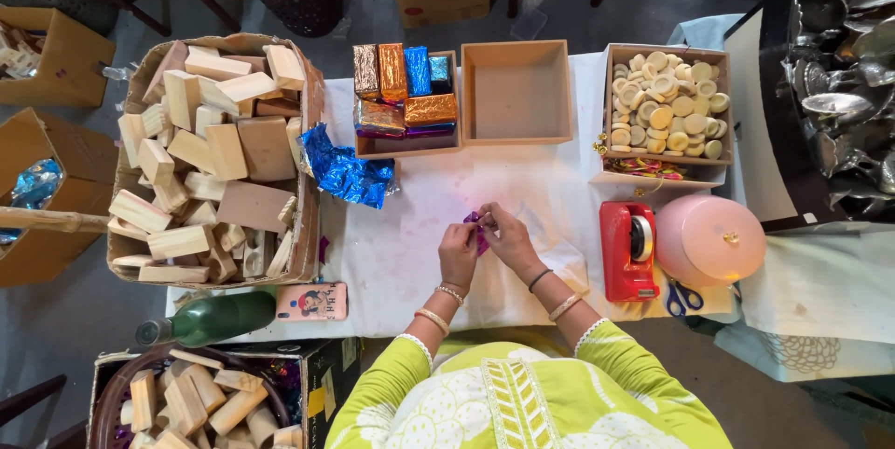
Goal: Wrapping small rectangular blocks in colored foil and protective paper.
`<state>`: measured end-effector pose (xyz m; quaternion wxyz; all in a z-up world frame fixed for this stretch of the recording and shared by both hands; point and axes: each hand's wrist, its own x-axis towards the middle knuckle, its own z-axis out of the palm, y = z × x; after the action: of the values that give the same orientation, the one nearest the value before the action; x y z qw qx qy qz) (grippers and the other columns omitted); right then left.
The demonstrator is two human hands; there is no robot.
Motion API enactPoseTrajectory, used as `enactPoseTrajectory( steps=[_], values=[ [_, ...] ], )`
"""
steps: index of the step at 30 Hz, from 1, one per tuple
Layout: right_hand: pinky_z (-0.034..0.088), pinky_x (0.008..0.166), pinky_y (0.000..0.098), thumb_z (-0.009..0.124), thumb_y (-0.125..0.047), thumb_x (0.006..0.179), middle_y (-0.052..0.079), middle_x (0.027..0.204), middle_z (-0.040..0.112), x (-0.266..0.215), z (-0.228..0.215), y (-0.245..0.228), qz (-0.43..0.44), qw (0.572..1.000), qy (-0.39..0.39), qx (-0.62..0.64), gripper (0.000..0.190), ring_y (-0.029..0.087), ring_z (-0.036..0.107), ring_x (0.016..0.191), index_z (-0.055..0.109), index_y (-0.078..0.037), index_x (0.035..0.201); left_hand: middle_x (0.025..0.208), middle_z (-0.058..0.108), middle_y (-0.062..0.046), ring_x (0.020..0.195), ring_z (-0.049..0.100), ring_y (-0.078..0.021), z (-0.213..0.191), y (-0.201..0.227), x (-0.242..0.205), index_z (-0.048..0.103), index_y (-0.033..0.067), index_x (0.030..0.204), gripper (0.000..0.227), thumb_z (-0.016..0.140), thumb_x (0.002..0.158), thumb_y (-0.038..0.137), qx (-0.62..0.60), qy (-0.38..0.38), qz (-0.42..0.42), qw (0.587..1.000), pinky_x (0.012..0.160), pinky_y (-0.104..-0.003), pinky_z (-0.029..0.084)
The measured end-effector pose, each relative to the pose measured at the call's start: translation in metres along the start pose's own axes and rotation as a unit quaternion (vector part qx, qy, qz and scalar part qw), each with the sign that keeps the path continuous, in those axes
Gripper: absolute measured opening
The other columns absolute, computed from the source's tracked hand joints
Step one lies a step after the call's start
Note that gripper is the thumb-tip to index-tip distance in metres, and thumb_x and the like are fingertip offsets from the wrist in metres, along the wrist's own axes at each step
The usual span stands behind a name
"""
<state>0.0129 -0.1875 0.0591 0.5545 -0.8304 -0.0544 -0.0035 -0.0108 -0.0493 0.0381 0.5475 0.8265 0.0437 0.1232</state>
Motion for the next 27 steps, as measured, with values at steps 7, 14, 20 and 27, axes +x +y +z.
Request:
enactPoseTrajectory(
  steps=[7, 14, 20, 27],
  values=[
    [0.061, 0.079, 0.0328, 0.065, 0.003, 0.088, 0.007, 0.096, 0.074, 0.004, -0.001, 0.005, 0.033, 0.999, -0.019, -0.007, 0.029, 0.022, 0.076, 0.089, 0.058, -0.008, 0.113, 0.104, 0.063, -0.014, 0.096, 0.062, -0.0326, -0.007, -0.002, -0.001, 0.066, -0.0012, 0.114, 0.030, 0.070, 0.085, 0.000, 0.166, -0.109, 0.178, 0.964, 0.080, -0.042, 0.056],
    [0.061, 0.076, 0.0330, 0.063, 0.003, 0.086, 0.009, 0.113, 0.063, 0.010, -0.001, 0.009, 0.021, 0.999, -0.004, -0.034, 0.031, 0.023, 0.074, 0.088, 0.060, -0.009, 0.114, 0.116, 0.061, -0.020, 0.103, 0.058, -0.0351, -0.012, -0.013, -0.004, 0.064, -0.0089, 0.123, 0.040, 0.063, 0.083, -0.005, 0.250, -0.175, 0.248, 0.920, 0.091, -0.040, 0.054],
    [0.059, 0.074, 0.0328, 0.067, -0.001, 0.086, 0.008, 0.107, 0.062, 0.025, -0.002, 0.010, 0.025, 0.996, -0.052, -0.064, 0.026, 0.023, 0.072, 0.080, 0.068, -0.008, 0.111, 0.125, 0.061, -0.023, 0.109, 0.058, -0.0356, -0.014, -0.017, -0.004, 0.064, -0.0096, 0.119, 0.039, 0.061, 0.081, -0.007, 0.257, -0.173, 0.291, 0.905, 0.097, -0.038, 0.053],
    [0.059, 0.074, 0.0317, 0.066, -0.002, 0.092, 0.007, 0.104, 0.064, 0.026, 0.003, 0.015, 0.002, 0.999, -0.031, -0.021, 0.012, 0.021, 0.072, 0.084, 0.068, -0.004, 0.103, 0.121, 0.062, -0.021, 0.114, 0.054, -0.0375, -0.021, -0.001, 0.000, 0.066, -0.0069, 0.120, 0.042, 0.060, 0.078, -0.008, 0.261, -0.181, 0.301, 0.899, 0.100, -0.039, 0.051]
  ],
)
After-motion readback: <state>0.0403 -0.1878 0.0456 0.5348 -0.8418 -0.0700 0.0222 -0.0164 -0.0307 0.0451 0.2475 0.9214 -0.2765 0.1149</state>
